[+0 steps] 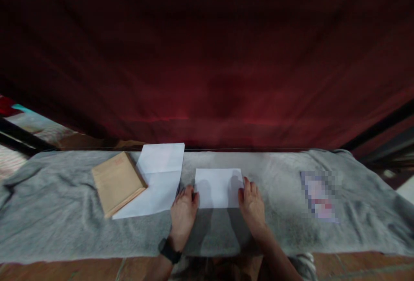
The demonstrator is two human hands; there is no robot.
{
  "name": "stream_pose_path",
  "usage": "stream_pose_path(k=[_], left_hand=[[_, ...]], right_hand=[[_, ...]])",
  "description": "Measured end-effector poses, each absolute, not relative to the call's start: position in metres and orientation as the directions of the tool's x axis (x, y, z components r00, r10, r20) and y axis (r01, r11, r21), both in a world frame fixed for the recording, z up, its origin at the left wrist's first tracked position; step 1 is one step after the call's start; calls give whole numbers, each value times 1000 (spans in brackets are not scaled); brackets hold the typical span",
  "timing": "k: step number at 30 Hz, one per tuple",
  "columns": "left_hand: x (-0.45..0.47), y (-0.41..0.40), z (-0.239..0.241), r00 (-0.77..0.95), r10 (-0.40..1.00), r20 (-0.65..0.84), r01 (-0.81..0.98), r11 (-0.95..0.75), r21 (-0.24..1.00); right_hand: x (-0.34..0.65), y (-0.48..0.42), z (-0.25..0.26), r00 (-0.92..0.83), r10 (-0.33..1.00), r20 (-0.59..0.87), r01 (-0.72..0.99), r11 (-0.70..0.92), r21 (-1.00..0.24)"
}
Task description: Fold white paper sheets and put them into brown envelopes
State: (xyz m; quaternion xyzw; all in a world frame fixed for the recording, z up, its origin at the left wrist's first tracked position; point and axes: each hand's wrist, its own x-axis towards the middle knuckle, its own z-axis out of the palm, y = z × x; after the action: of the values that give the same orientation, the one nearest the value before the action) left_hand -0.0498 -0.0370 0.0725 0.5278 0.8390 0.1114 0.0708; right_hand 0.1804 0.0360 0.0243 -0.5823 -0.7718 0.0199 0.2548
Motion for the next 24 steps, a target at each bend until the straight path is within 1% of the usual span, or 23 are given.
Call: stream_pose_path(k=[3, 5, 6, 9, 12, 15, 18, 24], left_hand=[[-31, -28, 67, -270, 933, 239, 952, 221, 214], [-17, -17, 59, -157, 939, 307, 974, 97, 204], [-11, -10, 53, -123, 941, 315, 980, 65, 189], [-1, 5, 34, -73, 964, 256, 991, 40, 130], [-3, 12, 18, -62, 976, 206, 996, 47, 80], [-9, 12, 10, -91, 966, 241, 995, 77, 68], [-15, 11, 9, -140, 946, 293, 989, 119, 88], [-24, 7, 13, -228, 910, 346, 973, 197, 123]], right_hand=[[154, 38, 28, -228, 873, 431, 792, 424, -440], [129, 40, 28, -279, 855, 436, 701, 492, -516], [117, 40, 28, -315, 851, 420, 679, 511, -527], [94, 44, 22, -429, 827, 363, 687, 560, -464], [93, 48, 12, -454, 820, 349, 734, 566, -376], [102, 51, 3, -422, 820, 387, 780, 546, -306], [112, 54, -2, -385, 827, 409, 822, 509, -256], [138, 60, -5, -336, 846, 414, 875, 443, -194]])
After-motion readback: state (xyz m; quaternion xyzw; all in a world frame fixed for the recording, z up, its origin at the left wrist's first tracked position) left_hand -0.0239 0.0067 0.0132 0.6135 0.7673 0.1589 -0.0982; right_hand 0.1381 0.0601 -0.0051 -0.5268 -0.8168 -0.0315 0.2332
